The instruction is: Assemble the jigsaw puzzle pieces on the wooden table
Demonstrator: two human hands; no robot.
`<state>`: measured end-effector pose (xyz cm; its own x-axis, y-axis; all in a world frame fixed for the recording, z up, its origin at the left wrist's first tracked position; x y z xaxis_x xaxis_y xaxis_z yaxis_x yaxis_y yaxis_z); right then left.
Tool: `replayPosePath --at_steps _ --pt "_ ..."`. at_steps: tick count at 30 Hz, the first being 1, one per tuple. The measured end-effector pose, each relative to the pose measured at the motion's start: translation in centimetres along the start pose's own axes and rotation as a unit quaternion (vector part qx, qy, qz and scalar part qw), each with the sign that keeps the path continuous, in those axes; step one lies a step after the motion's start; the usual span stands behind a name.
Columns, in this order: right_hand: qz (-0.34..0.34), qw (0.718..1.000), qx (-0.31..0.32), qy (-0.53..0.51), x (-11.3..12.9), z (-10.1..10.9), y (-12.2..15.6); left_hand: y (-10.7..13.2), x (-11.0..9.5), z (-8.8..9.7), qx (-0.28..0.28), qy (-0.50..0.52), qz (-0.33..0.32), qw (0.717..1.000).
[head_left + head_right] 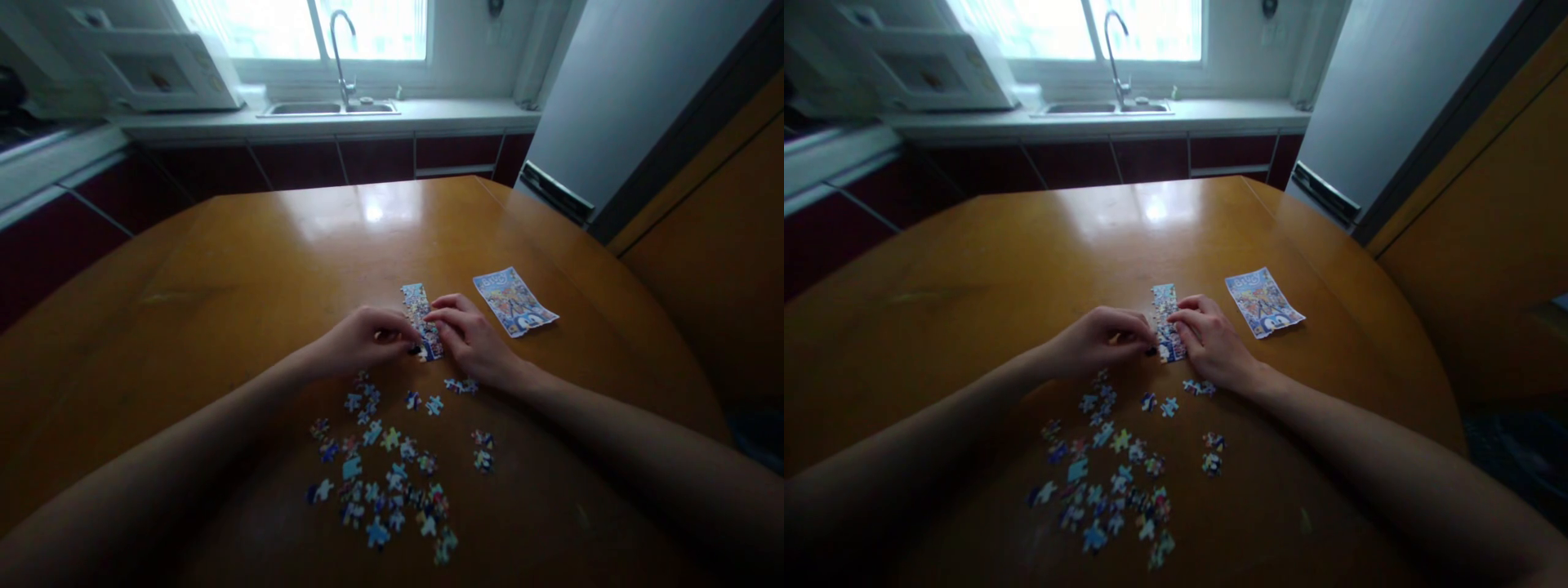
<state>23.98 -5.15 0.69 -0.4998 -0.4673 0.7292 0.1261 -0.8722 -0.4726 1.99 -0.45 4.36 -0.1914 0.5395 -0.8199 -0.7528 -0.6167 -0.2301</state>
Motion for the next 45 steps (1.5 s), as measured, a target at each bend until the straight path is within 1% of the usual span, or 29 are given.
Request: replayPosePath --at_steps 3,6,10,17,21,26,29,35,39,45 --pt "0.0 1.0 0.004 0.009 0.1 0.0 0.0 0.0 1.7 0.4 0.012 -0.008 0.019 1.0" --pt "0.001 1.0 0.007 0.016 0.2 0.1 0.1 0.2 2.2 0.0 0.032 -0.028 0.017 0.999" --pt "0.0 1.0 0.01 0.019 0.1 0.1 0.1 0.3 1.9 -0.5 0.032 -0.055 0.005 0.998" --pt "-0.001 1.0 0.011 0.025 0.3 0.1 0.1 0.1 1.2 -0.6 0.043 -0.07 -0.025 0.996" --pt "0.002 1.0 0.009 0.026 0.2 0.1 0.1 0.2 1.5 -0.5 0.033 -0.051 -0.043 0.997" --pt "0.005 1.0 0.009 0.022 0.2 0.0 0.2 0.3 2.0 -0.2 0.061 -0.015 -0.073 0.995" --pt "0.01 0.999 0.014 0.032 0.1 0.0 0.2 0.4 2.4 0.0 0.064 -0.004 -0.072 0.995" --pt "0.035 0.996 0.039 0.071 0.0 -0.1 0.3 0.5 2.9 -0.2 0.056 -0.017 -0.068 0.996" --pt "0.043 0.994 0.046 0.087 0.1 -0.2 0.3 0.4 2.7 -0.2 0.049 -0.02 -0.074 0.996" --pt "0.043 0.994 0.05 0.087 0.0 -0.2 0.3 0.4 2.3 -0.2 0.064 -0.038 -0.084 0.994"
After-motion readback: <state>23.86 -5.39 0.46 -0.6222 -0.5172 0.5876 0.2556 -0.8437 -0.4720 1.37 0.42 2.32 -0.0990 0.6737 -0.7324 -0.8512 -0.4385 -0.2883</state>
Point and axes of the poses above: each hand's wrist, its own y-axis away from the middle knuckle, its own z-axis out of the back of the hand, x = y × z, the point moved 1 cm from there along -y, towards the middle knuckle, and after that the axes turned 8 degrees about -x, right-handed, at the moved point
